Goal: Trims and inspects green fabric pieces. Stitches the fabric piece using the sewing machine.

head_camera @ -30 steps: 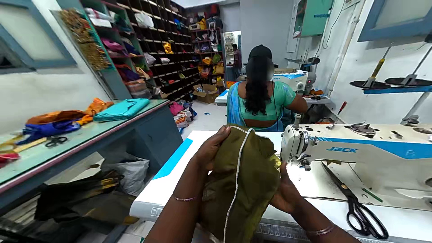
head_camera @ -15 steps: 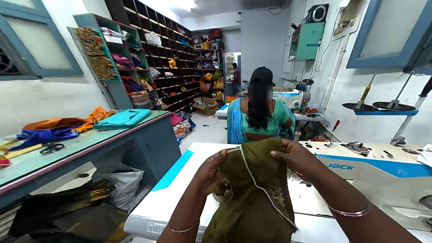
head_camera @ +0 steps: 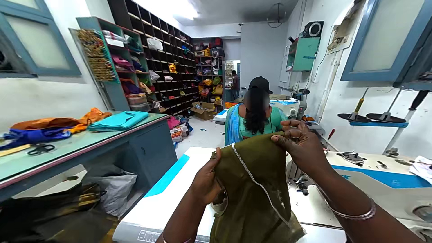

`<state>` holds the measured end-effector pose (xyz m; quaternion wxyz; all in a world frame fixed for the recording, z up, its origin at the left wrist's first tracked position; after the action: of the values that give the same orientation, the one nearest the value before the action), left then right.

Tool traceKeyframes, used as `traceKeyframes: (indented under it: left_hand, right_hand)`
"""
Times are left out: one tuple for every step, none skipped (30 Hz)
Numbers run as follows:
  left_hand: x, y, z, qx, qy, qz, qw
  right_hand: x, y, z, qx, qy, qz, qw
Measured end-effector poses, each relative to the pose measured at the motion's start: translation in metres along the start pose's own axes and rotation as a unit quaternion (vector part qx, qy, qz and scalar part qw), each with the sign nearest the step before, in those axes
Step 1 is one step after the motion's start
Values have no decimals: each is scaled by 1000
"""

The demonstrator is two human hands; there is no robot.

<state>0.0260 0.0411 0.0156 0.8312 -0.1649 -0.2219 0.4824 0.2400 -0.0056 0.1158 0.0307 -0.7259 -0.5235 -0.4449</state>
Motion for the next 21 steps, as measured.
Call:
traceKeyframes:
  left_hand:
    - [-1, -2, 3, -5, -8, -5, 1000]
    - [-2, -3, 6, -13, -19, -6, 1000]
    - [-3, -3, 8, -27, -30, -1, 999]
    - [-4, -2, 9, -34, -39, 15, 999]
    - [-5, -1, 11, -40, -46, 32, 998]
    - [-6, 1, 12, -44, -56, 40, 997]
    - [-7, 2, 15, -43, -71, 34, 996]
    - [-8, 4, 18, -36, -87, 23, 995]
    - [-8, 5, 21, -26, -103, 10, 994]
    - [-9, 5, 24, -10, -114, 1, 993]
    - [-10, 5, 26, 9, -120, -10, 993]
    - [-11, 5, 27, 32, -122, -20, 992]
    - [-11, 6, 26, 61, -123, -24, 990]
    - [-11, 9, 22, 95, -120, -23, 988]
    - [-11, 14, 13, 125, -104, -24, 986]
    - [-11, 17, -2, 151, -66, -39, 986]
    - [-12, 19, -23, 183, -11, -77, 980]
    - [-15, 20, -48, 222, 54, -127, 965]
    - [-18, 23, -75, 270, 121, -168, 940]
    - [-18, 27, -103, 334, 190, -194, 903]
    - [-15, 32, -125, 392, 245, -204, 863]
  right_hand:
    - [1, 0, -1, 27, 12, -1, 1000]
    - [4, 2, -1, 60, 17, 12, 998]
    - [6, 3, -1, 90, 19, 22, 996]
    - [6, 2, -3, 108, 19, 20, 994]
    - [5, -1, -5, 120, 17, 5, 993]
    - [3, -5, -7, 130, 13, -25, 991]
    - [1, -12, -8, 136, 2, -63, 989]
    - [-1, -19, -9, 131, -12, -107, 985]
    - [-3, -26, -10, 121, -18, -145, 982]
    - [-5, -30, -12, 110, -17, -170, 979]
    - [-7, -32, -14, 90, -7, -180, 980]
    - [-8, -32, -17, 65, 8, -182, 981]
    - [-8, -31, -21, 42, 27, -179, 983]
    - [-8, -30, -25, 21, 51, -172, 983]
    - [-7, -29, -30, 4, 79, -162, 984]
    - [-5, -29, -33, -10, 108, -147, 983]
    - [-3, -30, -35, -22, 128, -138, 982]
    - [0, -35, -35, -32, 137, -136, 981]
    - [4, -41, -32, -37, 134, -139, 981]
    - [9, -49, -27, -39, 123, -147, 981]
    - [14, -58, -21, -37, 103, -160, 981]
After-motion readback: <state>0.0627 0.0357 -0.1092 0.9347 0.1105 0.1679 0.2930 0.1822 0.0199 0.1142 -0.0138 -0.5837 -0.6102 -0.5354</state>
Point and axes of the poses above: each hand's wrist, its own x-axis towards the middle knuckle, its own y-axis out of the back of the hand, z = x × y, the point moved 10 cm from there along x, towards the middle knuckle, and after that the axes turned 1 degree about -z, right-handed, at the moved point
